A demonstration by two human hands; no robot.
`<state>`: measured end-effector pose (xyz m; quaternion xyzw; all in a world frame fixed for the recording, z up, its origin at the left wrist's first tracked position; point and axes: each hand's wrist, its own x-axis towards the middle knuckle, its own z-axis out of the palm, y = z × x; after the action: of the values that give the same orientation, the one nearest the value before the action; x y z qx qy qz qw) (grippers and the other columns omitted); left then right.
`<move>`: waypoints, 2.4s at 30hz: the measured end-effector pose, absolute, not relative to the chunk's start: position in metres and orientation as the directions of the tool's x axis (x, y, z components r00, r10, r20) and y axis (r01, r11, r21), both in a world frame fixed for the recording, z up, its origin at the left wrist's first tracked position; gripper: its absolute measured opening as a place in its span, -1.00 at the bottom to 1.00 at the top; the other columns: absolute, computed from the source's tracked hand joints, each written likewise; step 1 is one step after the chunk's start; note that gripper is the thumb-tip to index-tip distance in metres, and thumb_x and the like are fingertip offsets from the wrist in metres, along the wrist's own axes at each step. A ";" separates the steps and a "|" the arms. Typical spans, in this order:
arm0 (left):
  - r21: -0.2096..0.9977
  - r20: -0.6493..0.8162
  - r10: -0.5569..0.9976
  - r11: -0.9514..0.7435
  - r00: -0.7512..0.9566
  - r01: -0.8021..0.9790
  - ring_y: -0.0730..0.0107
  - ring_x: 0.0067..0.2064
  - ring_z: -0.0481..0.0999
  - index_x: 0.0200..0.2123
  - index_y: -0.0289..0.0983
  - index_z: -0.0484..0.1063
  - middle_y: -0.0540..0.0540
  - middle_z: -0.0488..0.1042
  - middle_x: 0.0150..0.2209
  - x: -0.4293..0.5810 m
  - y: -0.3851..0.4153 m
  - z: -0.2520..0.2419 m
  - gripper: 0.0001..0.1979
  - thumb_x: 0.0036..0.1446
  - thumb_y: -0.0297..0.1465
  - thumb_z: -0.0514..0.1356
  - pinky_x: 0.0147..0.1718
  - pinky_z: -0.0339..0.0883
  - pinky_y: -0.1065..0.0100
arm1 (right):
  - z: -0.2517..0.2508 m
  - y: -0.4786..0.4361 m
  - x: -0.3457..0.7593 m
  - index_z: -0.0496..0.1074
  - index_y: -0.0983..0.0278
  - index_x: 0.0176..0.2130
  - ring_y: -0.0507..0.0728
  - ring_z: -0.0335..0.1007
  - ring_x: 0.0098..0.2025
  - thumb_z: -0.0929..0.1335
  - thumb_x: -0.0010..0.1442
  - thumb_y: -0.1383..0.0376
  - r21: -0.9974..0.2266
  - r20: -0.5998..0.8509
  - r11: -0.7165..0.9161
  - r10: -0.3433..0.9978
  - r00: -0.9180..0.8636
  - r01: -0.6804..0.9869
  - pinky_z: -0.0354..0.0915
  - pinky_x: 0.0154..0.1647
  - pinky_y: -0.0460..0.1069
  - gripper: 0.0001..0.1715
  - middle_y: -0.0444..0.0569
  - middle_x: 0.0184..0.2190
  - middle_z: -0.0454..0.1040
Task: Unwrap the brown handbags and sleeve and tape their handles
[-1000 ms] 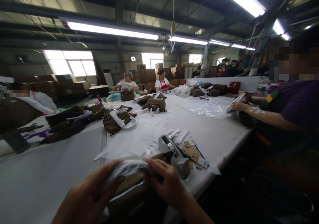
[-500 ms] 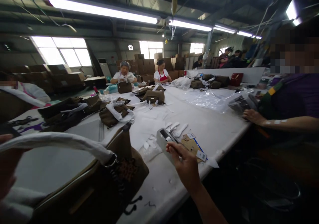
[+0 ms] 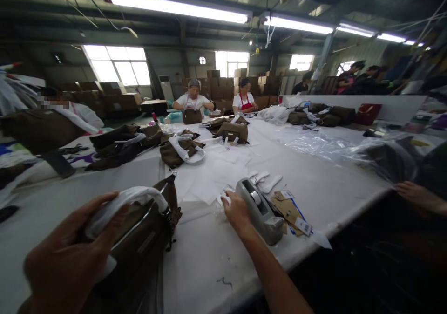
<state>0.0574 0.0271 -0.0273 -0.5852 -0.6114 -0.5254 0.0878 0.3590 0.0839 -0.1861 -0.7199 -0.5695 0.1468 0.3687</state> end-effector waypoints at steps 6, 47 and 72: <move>0.521 0.760 0.577 -0.264 -0.300 0.812 0.19 -0.24 0.66 -0.11 -0.09 0.65 0.01 0.68 -0.23 0.072 0.023 -0.024 -0.54 -0.01 0.02 0.31 -0.27 0.45 0.34 | -0.185 0.119 0.358 0.57 0.26 -0.02 0.24 0.57 -0.11 0.47 0.15 0.26 -0.655 0.038 -0.238 0.937 0.347 0.717 0.35 -0.12 0.02 -0.62 0.07 -0.18 0.64; 0.911 0.080 0.936 -0.209 0.344 0.357 0.26 -0.23 0.54 0.46 -0.19 -0.10 -0.06 0.55 -0.15 0.102 0.013 -0.030 0.02 0.04 -0.28 0.38 -0.25 0.44 0.36 | -0.121 -0.033 0.256 0.53 0.23 -0.17 0.13 0.50 -0.26 0.51 0.11 0.10 -0.969 0.221 0.222 0.975 0.018 -0.112 0.36 -0.25 -0.06 -0.66 -0.06 -0.31 0.58; 0.781 0.168 0.976 -0.219 0.142 0.584 0.31 -0.54 0.49 -0.19 -0.26 0.43 0.06 0.50 -0.53 0.100 0.027 -0.034 -0.52 0.05 0.02 0.29 -0.51 0.36 0.35 | -0.157 -0.018 0.331 0.45 0.29 -0.42 0.09 0.37 -0.50 0.37 0.21 -0.19 -0.987 0.112 0.138 0.955 0.273 -0.079 0.27 -0.40 -0.06 -0.40 -0.08 -0.61 0.44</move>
<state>0.1003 0.0273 -0.0341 -0.7004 -0.5567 -0.3452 -0.2835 0.3308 -0.0181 -0.1573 -0.5055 -0.4335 0.4189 0.6173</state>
